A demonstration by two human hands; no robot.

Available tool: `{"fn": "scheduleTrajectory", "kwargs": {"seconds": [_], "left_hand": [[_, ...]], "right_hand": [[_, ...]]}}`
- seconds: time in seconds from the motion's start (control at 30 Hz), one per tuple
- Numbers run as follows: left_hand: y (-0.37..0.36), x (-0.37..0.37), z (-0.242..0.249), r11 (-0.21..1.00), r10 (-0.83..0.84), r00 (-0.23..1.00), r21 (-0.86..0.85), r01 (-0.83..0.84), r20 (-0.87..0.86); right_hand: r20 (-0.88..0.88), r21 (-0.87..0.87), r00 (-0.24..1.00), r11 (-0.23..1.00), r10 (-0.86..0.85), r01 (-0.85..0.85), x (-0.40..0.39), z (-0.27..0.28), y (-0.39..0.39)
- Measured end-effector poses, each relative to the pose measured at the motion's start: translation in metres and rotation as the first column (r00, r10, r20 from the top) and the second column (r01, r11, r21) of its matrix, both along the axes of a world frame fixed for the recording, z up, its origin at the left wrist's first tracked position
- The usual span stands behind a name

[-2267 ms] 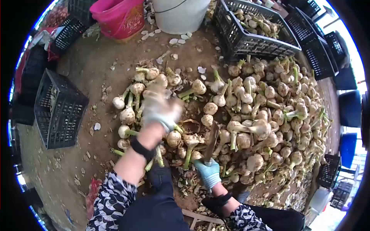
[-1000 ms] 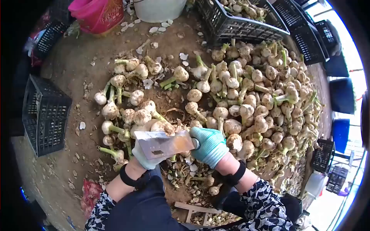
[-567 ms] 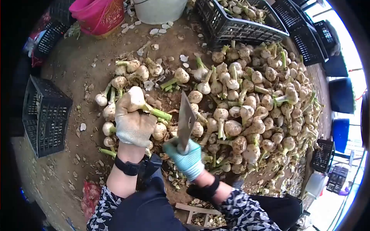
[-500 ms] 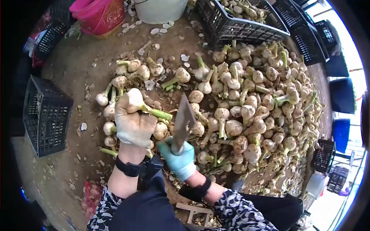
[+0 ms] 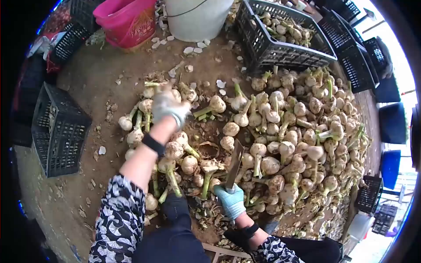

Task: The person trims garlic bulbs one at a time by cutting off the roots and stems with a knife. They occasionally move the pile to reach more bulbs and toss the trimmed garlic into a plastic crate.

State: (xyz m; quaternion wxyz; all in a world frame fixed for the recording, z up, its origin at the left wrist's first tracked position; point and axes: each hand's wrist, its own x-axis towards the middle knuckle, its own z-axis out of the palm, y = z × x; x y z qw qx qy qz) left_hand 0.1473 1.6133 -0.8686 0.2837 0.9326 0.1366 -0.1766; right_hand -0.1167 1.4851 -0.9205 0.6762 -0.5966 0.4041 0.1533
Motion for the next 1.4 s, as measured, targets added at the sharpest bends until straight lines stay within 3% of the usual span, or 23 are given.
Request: {"fn": "scheduleTrajectory", "kwargs": {"seconds": [0.03,0.1,0.17,0.2,0.23,0.27,0.3,0.33,0.37,0.43,0.5,0.57,0.63,0.73,0.9,0.97,1.1,1.17,1.23,1.27,1.33,1.37,1.4], "left_hand": [[0.004,0.016,-0.014,0.974,0.040,0.998,0.223,-0.051,0.054],[0.009,0.030,-0.037,0.950,-0.013,0.985,0.310,-0.043,0.175],[-0.010,0.024,-0.018,0.841,-0.487,0.703,0.495,0.217,0.519],[-0.020,0.021,-0.019,0.655,-0.739,0.389,0.722,0.223,0.550],[-0.022,0.025,-0.036,0.654,-0.739,0.392,0.721,0.228,0.547],[-0.025,0.034,-0.067,0.277,-0.900,0.379,0.954,0.112,0.216],[-0.028,0.043,-0.090,-0.165,-0.900,0.410,0.986,-0.005,-0.149],[-0.030,0.049,-0.100,0.236,-0.811,0.579,0.860,0.453,-0.082],[-0.023,0.044,-0.081,0.267,-0.751,0.635,0.796,0.542,-0.180],[0.001,0.051,-0.082,0.622,-0.681,0.731,0.565,0.542,0.047],[-0.002,0.027,-0.033,0.921,-0.366,0.922,0.095,0.378,-0.124],[0.008,-0.007,-0.036,0.867,-0.360,0.917,-0.301,0.398,0.172],[0.014,-0.033,-0.019,0.647,-0.378,0.903,-0.640,0.414,0.202],[0.023,-0.074,-0.043,0.458,-0.313,0.873,-0.745,0.485,0.375],[0.023,-0.102,-0.025,0.699,-0.330,0.830,-0.474,0.535,0.450],[0.025,-0.110,-0.031,0.611,-0.236,0.869,-0.629,0.481,0.435],[0.027,-0.122,-0.028,0.550,-0.112,0.852,-0.682,0.481,0.511],[0.036,-0.126,-0.026,0.497,-0.159,0.905,-0.760,0.419,0.394],[0.036,-0.128,-0.015,0.621,-0.173,0.914,-0.680,0.390,0.366],[0.033,-0.125,0.000,0.521,-0.234,0.922,-0.761,0.386,0.307],[0.019,-0.136,0.020,0.224,-0.024,0.908,-0.883,0.412,0.417],[0.022,-0.129,0.044,0.403,-0.109,0.769,-0.679,0.614,0.630],[0.026,-0.118,0.036,0.379,-0.123,0.868,-0.786,0.489,0.481]], "right_hand": [[-0.007,-0.007,1.000,1.000,-0.011,0.011,0.001,0.001,-0.001],[-0.019,0.003,1.000,1.000,0.002,-0.002,0.009,0.008,-0.002],[0.016,-0.017,1.000,1.000,0.022,-0.022,0.014,0.005,-0.001],[0.015,-0.005,0.999,1.000,0.029,-0.029,0.017,0.004,-0.002],[0.015,0.008,0.999,0.999,0.036,-0.036,0.022,0.005,-0.002],[0.011,0.008,0.999,0.999,0.039,-0.039,0.023,0.005,-0.002],[0.020,0.005,0.999,1.000,0.027,-0.028,0.025,0.004,-0.003],[0.031,0.003,0.999,1.000,0.012,-0.012,0.029,0.004,-0.004],[0.034,0.002,0.999,1.000,0.012,-0.012,0.034,0.006,-0.008],[0.039,-0.107,0.999,0.994,0.037,-0.032,0.044,0.012,-0.017],[0.237,-0.156,0.971,0.988,0.034,0.003,0.056,0.001,-0.030],[0.283,-0.476,0.905,0.866,0.319,-0.156,0.082,0.031,-0.041],[0.398,-0.572,0.782,0.797,0.479,-0.196,0.095,0.032,-0.047],[0.263,-0.811,0.616,0.516,0.743,-0.276,0.110,0.052,-0.048],[0.122,-0.883,0.518,0.331,0.846,-0.332,0.110,0.078,-0.046],[0.013,-0.850,0.478,0.261,0.878,-0.457,0.107,0.085,-0.044],[-0.037,-0.796,0.490,0.271,0.871,-0.541,0.101,0.095,-0.035],[-0.017,-0.800,0.484,0.278,0.875,-0.532,0.101,0.091,-0.034],[0.077,-0.844,0.543,0.344,0.836,-0.411,0.101,0.083,-0.034],[0.082,-0.854,0.569,0.352,0.818,-0.382,0.102,0.068,-0.039],[-0.125,-0.749,0.732,0.420,0.669,-0.513,0.104,0.041,-0.063],[-0.260,-0.646,0.771,0.488,0.582,-0.587,0.106,0.035,-0.077],[-0.100,-0.700,0.821,0.547,0.562,-0.459,0.099,0.028,-0.079]]}}
